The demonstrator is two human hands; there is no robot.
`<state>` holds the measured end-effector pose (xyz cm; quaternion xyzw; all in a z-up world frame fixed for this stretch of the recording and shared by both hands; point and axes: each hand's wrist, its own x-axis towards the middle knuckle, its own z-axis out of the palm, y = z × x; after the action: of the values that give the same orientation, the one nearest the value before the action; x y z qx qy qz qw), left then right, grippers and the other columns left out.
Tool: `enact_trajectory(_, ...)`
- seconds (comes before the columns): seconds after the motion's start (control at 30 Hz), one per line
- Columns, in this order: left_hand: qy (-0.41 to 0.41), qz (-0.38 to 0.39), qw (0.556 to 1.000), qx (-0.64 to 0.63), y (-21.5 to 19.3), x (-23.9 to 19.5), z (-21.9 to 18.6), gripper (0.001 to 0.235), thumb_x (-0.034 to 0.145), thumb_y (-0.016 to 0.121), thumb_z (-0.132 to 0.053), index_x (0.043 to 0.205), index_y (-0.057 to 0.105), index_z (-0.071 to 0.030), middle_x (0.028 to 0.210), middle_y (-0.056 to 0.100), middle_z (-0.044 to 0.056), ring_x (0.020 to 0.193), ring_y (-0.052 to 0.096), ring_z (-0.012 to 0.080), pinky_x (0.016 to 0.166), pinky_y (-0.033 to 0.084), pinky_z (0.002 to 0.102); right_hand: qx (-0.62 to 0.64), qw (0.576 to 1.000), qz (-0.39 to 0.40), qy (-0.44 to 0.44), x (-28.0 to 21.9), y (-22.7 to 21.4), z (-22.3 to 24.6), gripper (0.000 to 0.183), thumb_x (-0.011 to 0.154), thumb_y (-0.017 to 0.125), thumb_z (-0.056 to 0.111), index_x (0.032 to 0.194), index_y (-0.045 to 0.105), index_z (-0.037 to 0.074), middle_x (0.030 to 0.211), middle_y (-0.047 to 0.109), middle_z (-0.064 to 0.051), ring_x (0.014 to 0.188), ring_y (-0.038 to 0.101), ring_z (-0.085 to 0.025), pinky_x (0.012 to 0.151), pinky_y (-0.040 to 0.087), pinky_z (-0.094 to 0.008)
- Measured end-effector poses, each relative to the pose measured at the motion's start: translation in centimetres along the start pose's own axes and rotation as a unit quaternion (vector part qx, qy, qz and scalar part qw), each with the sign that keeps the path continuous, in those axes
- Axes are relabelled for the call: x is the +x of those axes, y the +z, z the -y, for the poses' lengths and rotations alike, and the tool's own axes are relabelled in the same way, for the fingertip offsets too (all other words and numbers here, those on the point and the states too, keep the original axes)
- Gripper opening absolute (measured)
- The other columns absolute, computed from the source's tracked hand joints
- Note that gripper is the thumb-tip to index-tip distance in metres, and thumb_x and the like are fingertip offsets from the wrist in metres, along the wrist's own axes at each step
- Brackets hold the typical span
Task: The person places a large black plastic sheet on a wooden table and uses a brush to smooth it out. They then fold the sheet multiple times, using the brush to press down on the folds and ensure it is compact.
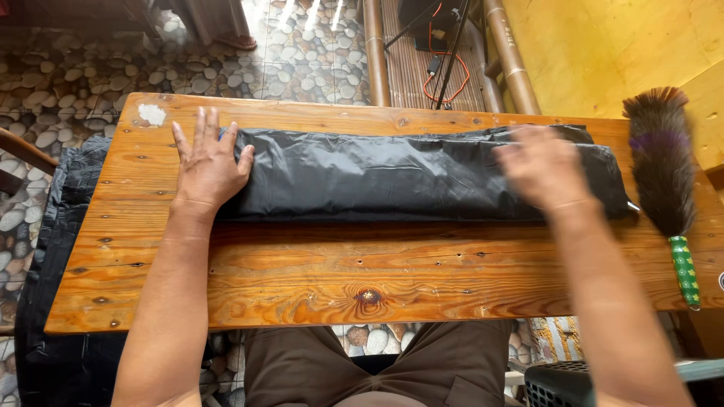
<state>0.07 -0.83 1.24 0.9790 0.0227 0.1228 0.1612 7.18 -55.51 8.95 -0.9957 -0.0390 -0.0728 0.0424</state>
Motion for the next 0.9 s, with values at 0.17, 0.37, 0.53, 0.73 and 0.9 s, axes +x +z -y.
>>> enact_trajectory(0.17,0.086,0.065,0.993,0.046,-2.8,0.0,-8.4,0.069,0.106,0.038,-0.057,0.155,0.05,-0.011,0.163,0.041,0.024,0.155,0.031,0.0372,0.123,0.013,0.064,0.13,0.929,-0.004,-0.347,-5.1,1.6,17.7,0.057,0.106,0.05,0.047,0.148,0.057,0.01,0.155,0.047,-0.027,0.149,0.031,-0.048,0.119,0.022,-0.064)
enact_trajectory(0.37,0.087,0.115,0.986,0.088,-0.2,-0.2,-6.6,0.078,0.101,0.028,-0.075,0.159,0.042,-0.025,0.166,0.04,0.011,0.156,0.031,0.0284,0.128,0.014,0.054,0.045,0.974,0.104,-0.198,-1.6,5.5,12.0,0.067,0.107,0.03,0.061,0.162,0.038,0.024,0.167,0.035,-0.011,0.154,0.028,-0.037,0.122,0.014,-0.065)
enact_trajectory(0.53,0.075,0.106,0.98,0.151,-0.6,-0.2,-3.8,0.076,0.103,0.024,-0.076,0.16,0.043,-0.029,0.166,0.042,0.007,0.157,0.03,0.0274,0.128,0.013,0.054,-0.066,0.991,0.085,-0.076,-0.4,6.9,-1.1,0.068,0.109,0.027,0.061,0.164,0.035,0.022,0.169,0.033,-0.009,0.155,0.027,-0.036,0.121,0.018,-0.068)
enact_trajectory(0.73,0.061,0.076,0.985,0.144,1.5,1.1,0.1,0.066,0.109,0.022,-0.068,0.159,0.045,-0.032,0.163,0.047,0.004,0.154,0.035,0.025,0.127,0.019,0.05,-0.088,0.988,0.121,0.049,0.9,8.6,-11.2,0.074,0.107,0.016,0.069,0.166,0.028,0.025,0.172,0.028,-0.006,0.156,0.026,-0.035,0.12,0.027,-0.064)
enact_trajectory(0.9,0.04,0.1,0.989,0.104,-0.1,2.6,-0.3,0.065,0.108,0.026,-0.069,0.158,0.045,-0.032,0.159,0.05,0.004,0.15,0.041,0.026,0.125,0.015,0.06,-0.14,0.981,0.124,0.057,3.0,7.8,-13.7,0.07,0.104,0.028,0.066,0.16,0.046,0.03,0.164,0.045,-0.005,0.146,0.045,-0.035,0.109,0.039,-0.065)
